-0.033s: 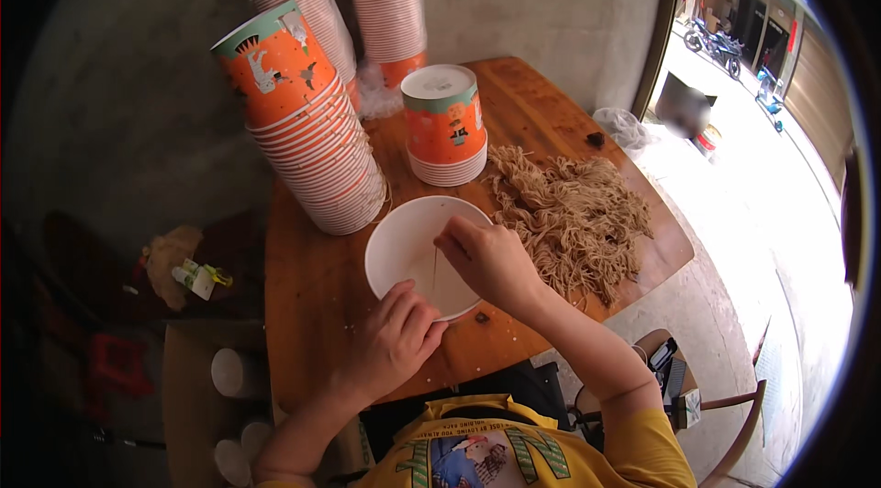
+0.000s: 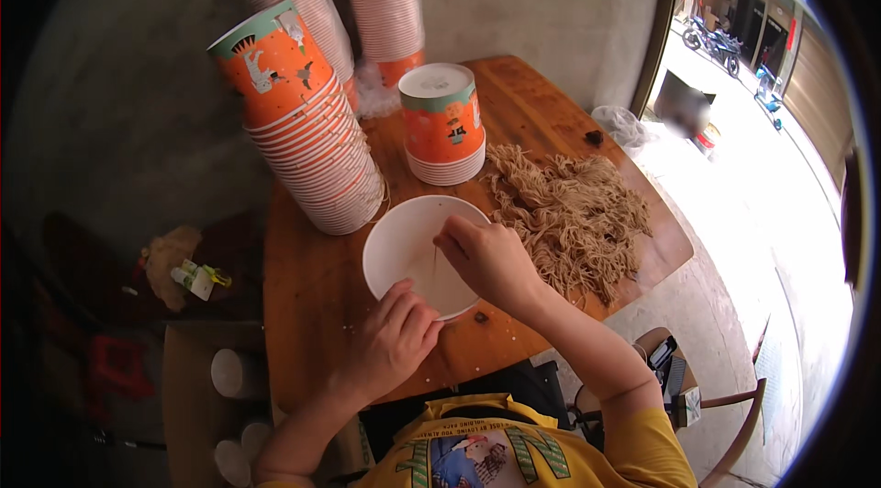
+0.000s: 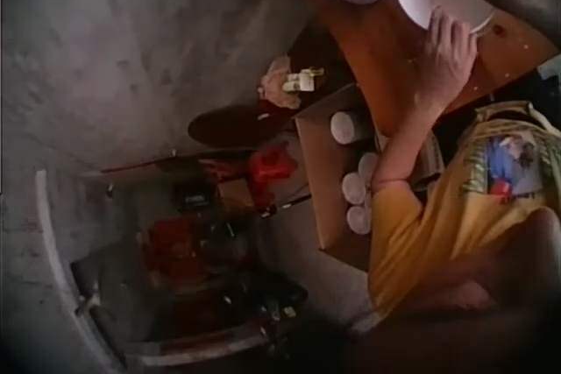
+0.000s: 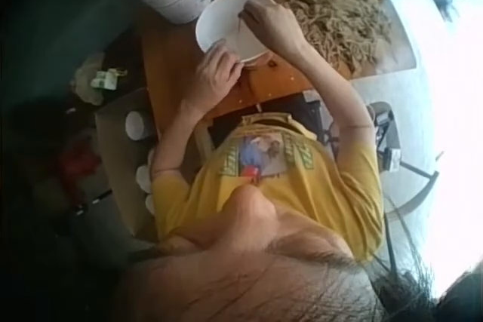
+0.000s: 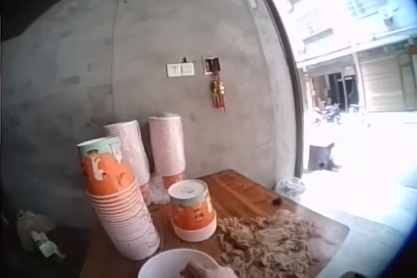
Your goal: Threading and knotting string handles onto paper buckets.
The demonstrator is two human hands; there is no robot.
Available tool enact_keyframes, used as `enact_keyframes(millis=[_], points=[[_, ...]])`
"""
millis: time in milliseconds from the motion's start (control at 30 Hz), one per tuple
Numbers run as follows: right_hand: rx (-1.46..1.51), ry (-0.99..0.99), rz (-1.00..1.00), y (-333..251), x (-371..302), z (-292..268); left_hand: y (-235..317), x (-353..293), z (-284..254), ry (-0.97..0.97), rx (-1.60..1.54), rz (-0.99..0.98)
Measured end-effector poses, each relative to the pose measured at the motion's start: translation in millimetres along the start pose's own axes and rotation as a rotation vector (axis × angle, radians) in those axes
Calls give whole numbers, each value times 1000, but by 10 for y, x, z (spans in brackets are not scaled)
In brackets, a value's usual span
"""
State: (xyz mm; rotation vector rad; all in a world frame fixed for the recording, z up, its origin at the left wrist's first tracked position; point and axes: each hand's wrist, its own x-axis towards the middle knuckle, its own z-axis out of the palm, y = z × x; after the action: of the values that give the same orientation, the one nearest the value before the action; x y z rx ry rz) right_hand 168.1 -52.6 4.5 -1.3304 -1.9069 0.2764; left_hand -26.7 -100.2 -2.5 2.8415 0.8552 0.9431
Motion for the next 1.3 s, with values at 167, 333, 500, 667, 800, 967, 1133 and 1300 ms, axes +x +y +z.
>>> enact_keyframes(millis=[167,333,500,667,800,967,1133,1300], points=[[-94,-44,-2,76,54,-26,-91,28,-147,-106,113,81],[821,-378,369,156,182,-548,-331,-29,-261,-85,366,192],[1618,-235,364,696,-3,-861,-792,-79,-327,-71,413,230],[1974,-95,164,927,-275,-1001,-1114,-33,-345,-49,381,255],[1948,5,97,1144,-400,-995,-1204,11,-353,-41,385,238],[1626,201,190,1040,-320,-900,-1169,59,-380,-55,337,199],[1484,623,392,567,-43,-837,-683,220,-328,90,121,-8],[924,5,182,565,-171,-761,-87,528,-87,71,-302,-179]])
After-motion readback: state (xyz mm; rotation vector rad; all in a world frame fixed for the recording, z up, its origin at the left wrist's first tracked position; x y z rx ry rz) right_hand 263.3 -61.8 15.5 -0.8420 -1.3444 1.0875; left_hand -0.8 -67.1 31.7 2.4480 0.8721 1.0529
